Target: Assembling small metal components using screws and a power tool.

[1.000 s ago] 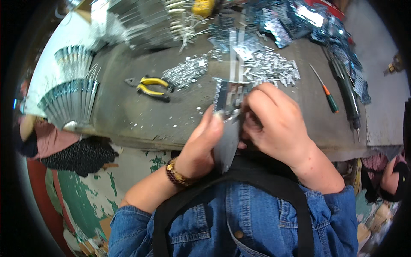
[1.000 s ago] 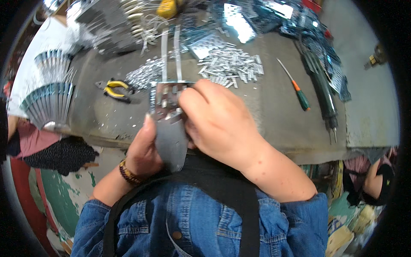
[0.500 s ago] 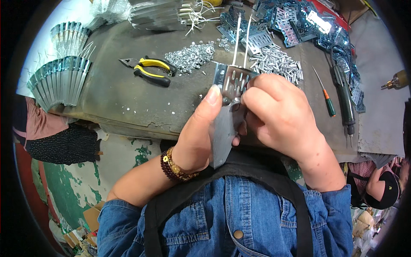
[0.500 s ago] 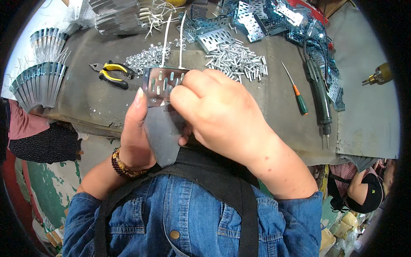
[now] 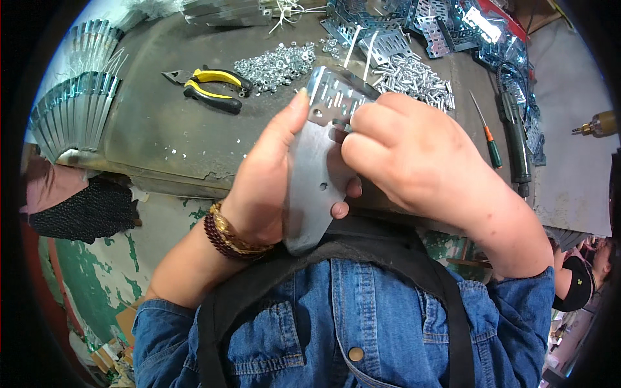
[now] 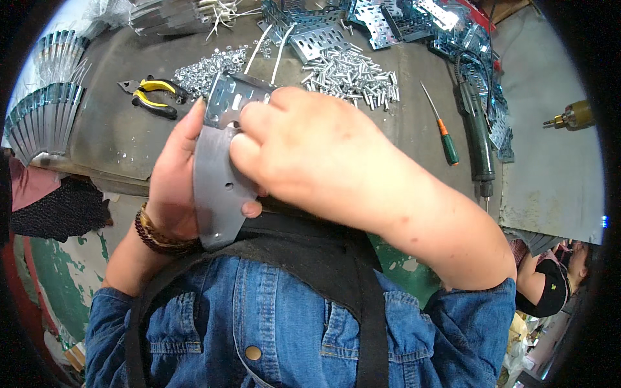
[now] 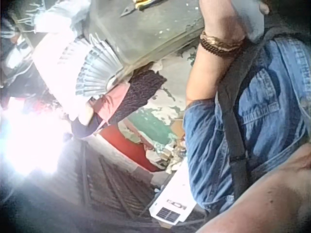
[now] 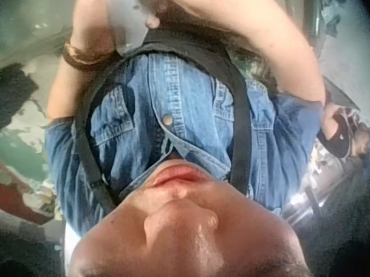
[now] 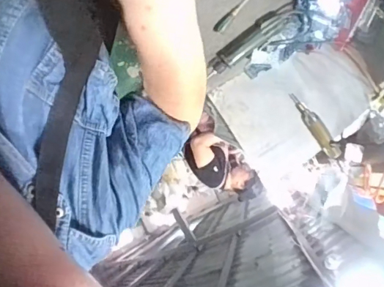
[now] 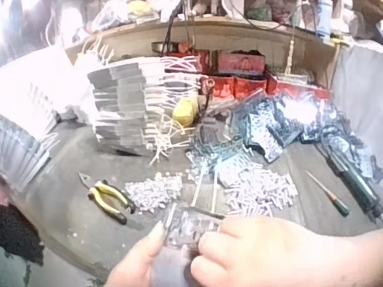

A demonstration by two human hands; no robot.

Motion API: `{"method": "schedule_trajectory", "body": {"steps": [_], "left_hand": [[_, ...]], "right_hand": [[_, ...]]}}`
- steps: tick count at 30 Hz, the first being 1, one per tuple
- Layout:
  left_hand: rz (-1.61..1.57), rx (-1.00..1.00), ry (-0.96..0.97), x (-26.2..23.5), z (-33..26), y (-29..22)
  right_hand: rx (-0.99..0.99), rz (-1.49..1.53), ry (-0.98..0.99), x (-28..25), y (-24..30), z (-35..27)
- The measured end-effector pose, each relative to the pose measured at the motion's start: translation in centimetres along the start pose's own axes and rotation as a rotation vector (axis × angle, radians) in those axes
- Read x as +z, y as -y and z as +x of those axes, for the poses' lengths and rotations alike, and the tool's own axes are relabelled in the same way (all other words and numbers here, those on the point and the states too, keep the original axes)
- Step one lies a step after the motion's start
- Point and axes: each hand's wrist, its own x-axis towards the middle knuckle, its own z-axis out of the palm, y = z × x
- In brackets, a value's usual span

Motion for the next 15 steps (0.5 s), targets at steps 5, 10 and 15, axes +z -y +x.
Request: {"method": "schedule_trajectory", "body": {"steps": [5, 10, 15], "left_hand": [[0.241, 0.029, -0.064, -0.3, -0.1, 0.2], [0.094, 0.025, -0.038, 0.3, -0.5, -0.6], [0.234, 0.115, -0.062, 0.3, -0.4, 0.1]], "right_hand": [[-0.003, 0.020, 0.060, -0.3, -0.6, 0.0], [-0.038, -0.009, -0.017, -0.1, 0.3, 0.4], [0.032, 0.140, 0.004, -0.3, -0.7, 0.2]]}}
